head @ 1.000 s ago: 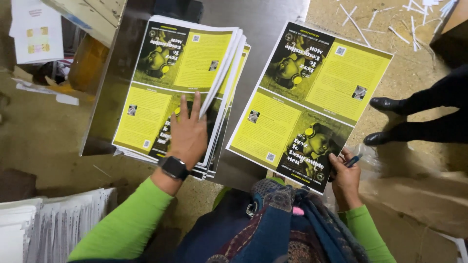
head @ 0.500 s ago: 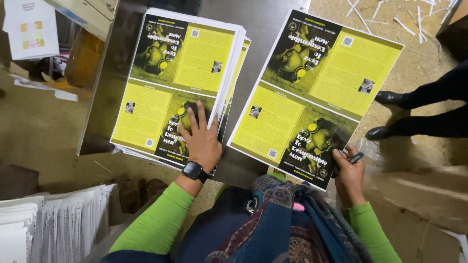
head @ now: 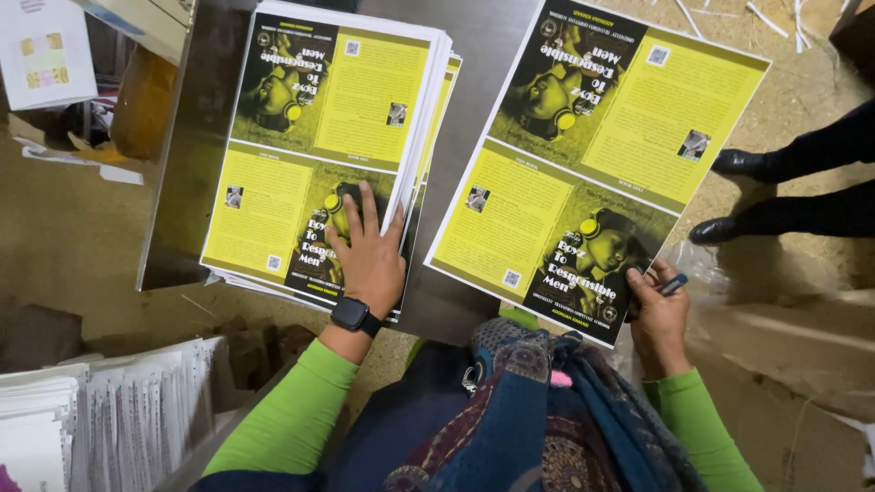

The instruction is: The person is organizing, marking, and stacking printed materials and cardboard sheets in a print shop finishing area, preparing them for packaging.

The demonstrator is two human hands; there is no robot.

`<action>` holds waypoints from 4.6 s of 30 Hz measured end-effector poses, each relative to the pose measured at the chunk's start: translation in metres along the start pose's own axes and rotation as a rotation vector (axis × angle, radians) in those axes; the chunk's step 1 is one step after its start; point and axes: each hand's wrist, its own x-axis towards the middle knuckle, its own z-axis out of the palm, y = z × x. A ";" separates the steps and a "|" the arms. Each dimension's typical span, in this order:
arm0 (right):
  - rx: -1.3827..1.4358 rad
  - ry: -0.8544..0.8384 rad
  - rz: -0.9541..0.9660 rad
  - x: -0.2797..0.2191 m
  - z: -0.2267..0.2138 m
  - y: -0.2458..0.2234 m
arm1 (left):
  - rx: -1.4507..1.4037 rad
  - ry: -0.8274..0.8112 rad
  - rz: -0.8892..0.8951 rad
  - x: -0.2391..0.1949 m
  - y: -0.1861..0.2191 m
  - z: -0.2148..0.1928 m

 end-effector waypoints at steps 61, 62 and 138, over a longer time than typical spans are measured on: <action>-0.108 -0.512 0.333 -0.051 0.277 0.033 | 0.107 0.347 -0.100 -0.035 -0.182 -0.189; -0.128 -0.515 0.320 -0.054 0.273 0.013 | 0.088 0.356 -0.110 -0.032 -0.183 -0.186; -0.431 -0.243 0.170 0.023 0.341 0.017 | 0.138 0.126 -0.188 -0.053 -0.134 -0.206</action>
